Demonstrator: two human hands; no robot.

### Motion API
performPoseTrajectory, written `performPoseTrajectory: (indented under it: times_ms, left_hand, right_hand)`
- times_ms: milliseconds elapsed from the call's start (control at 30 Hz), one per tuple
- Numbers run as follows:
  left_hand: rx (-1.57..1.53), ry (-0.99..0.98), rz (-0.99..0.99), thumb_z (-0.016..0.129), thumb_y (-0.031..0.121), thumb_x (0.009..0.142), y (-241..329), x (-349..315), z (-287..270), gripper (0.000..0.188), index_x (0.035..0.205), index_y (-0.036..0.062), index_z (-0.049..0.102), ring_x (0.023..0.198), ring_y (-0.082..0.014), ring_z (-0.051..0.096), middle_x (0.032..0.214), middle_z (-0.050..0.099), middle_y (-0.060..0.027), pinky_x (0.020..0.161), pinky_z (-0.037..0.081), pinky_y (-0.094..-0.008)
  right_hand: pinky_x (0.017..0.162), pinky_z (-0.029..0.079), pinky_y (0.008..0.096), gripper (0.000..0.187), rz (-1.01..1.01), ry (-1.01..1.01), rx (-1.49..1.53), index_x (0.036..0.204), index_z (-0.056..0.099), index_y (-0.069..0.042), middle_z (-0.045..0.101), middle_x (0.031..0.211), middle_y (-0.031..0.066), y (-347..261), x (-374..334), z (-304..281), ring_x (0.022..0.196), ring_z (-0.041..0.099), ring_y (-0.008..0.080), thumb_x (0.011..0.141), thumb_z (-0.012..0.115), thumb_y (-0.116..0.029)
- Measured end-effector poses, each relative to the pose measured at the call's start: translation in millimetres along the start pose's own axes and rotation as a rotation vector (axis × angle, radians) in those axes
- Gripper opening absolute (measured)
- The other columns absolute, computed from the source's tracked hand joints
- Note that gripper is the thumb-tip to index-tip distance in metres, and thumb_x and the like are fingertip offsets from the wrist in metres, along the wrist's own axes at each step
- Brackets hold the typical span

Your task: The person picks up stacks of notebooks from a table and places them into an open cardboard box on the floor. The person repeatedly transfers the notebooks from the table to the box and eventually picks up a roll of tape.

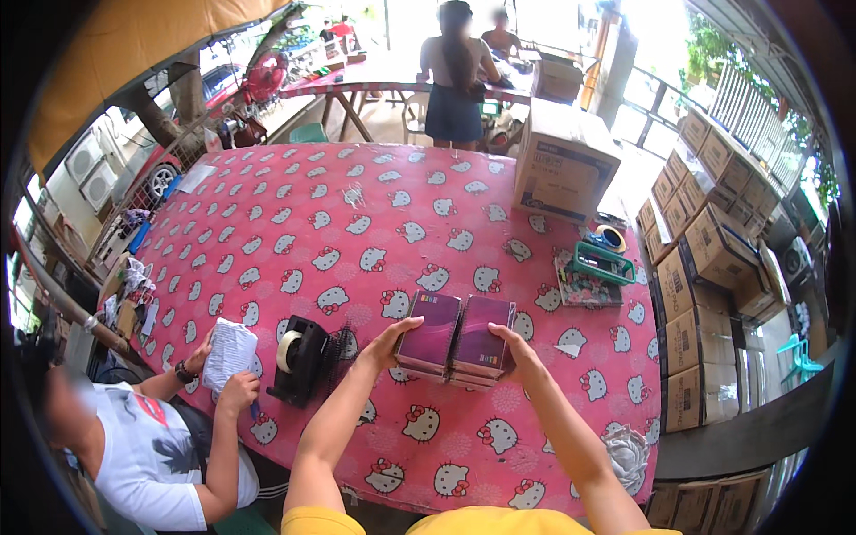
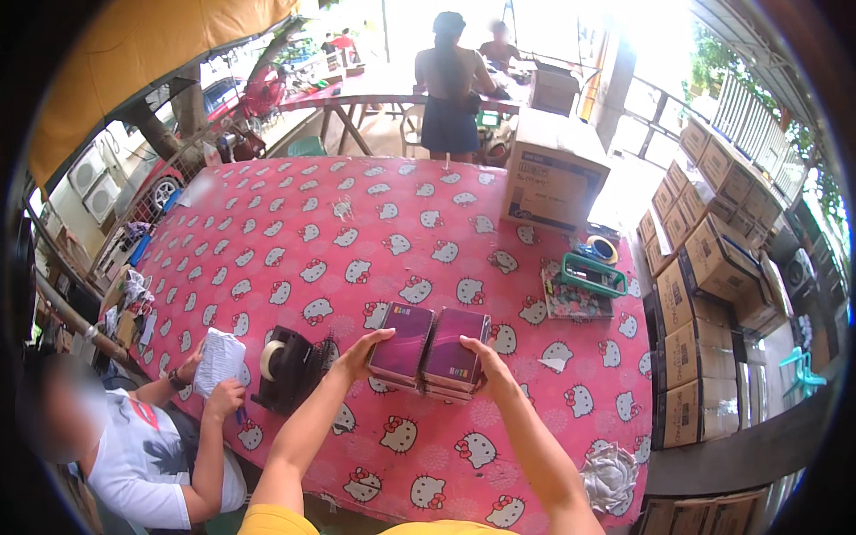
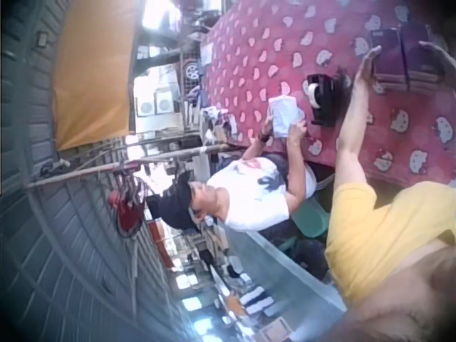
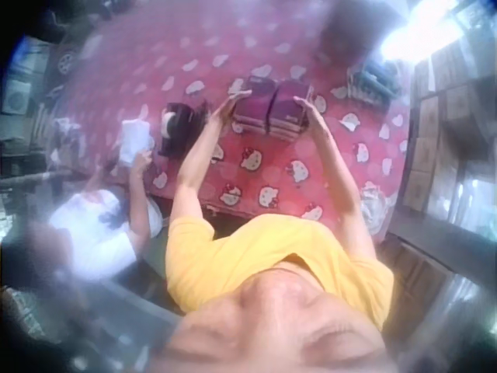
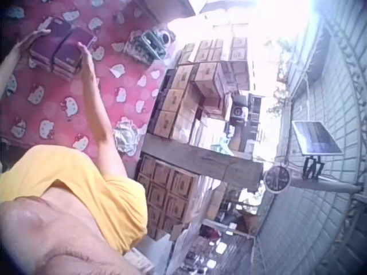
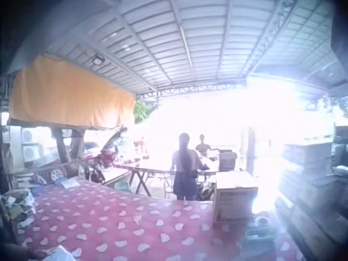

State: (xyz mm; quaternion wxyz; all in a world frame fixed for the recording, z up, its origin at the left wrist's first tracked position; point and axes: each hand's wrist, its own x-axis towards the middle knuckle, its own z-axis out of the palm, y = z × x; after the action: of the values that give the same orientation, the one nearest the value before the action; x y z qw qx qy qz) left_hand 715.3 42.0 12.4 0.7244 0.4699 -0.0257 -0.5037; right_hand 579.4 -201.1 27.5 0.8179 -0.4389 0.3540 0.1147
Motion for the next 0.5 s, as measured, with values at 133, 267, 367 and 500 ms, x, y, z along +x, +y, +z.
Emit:
performPoseTrajectory:
  times_ms: [133, 267, 367, 500]
  left_hand:
    - [-0.055, 0.034, -0.061, 0.065, 0.032, 0.086, 2.0, 2.7, 2.6, 0.037, 0.111, 0.0045, 0.063, 0.089, -0.0213, 0.067, 0.100, 0.069, -0.0087, 0.079, 0.055, -0.0394]
    - [-0.152, -0.085, -0.094, 0.065, 0.028, 0.085, -7.5, -5.5, 3.1, 0.033, 0.108, 0.0042, 0.063, 0.087, -0.0222, 0.068, 0.098, 0.070, -0.0096, 0.079, 0.056, -0.0410]
    - [-0.143, -0.075, -0.080, 0.065, 0.028, 0.083, -37.5, -16.3, -6.6, 0.045, 0.119, 0.0013, 0.056, 0.094, -0.0242, 0.067, 0.108, 0.066, -0.0129, 0.082, 0.058, -0.0409]
    - [-0.216, -0.073, -0.064, 0.065, 0.026, 0.084, -82.3, -69.8, 23.8, 0.045, 0.119, 0.0014, 0.054, 0.094, -0.0238, 0.067, 0.107, 0.065, -0.0116, 0.082, 0.058, -0.0400]
  right_hand:
    - [0.080, 0.052, 0.0485, 0.042, -0.002, -0.046, 0.096, 0.103, 0.059, -0.006, 0.063, 0.096, 0.0094, 3.3, 0.1, -7.8, 0.088, 0.062, 0.0264, 0.075, 0.074, -0.033]
    - [0.080, 0.054, 0.0465, 0.044, 0.004, -0.094, 0.027, 0.110, 0.057, -0.007, 0.063, 0.096, 0.0105, 5.8, -11.3, -22.7, 0.090, 0.063, 0.0255, 0.074, 0.074, -0.026]
    - [0.080, 0.055, 0.0449, 0.058, -0.035, -0.111, -0.030, 0.122, 0.047, -0.010, 0.059, 0.106, 0.0108, 13.1, -22.3, -18.7, 0.094, 0.062, 0.0243, 0.078, 0.074, -0.034]
    - [0.081, 0.054, 0.0472, 0.090, -0.124, -0.159, -0.075, 0.147, 0.018, -0.021, 0.046, 0.130, 0.0123, 43.8, -49.4, -20.3, 0.109, 0.057, 0.0248, 0.081, 0.072, -0.051]
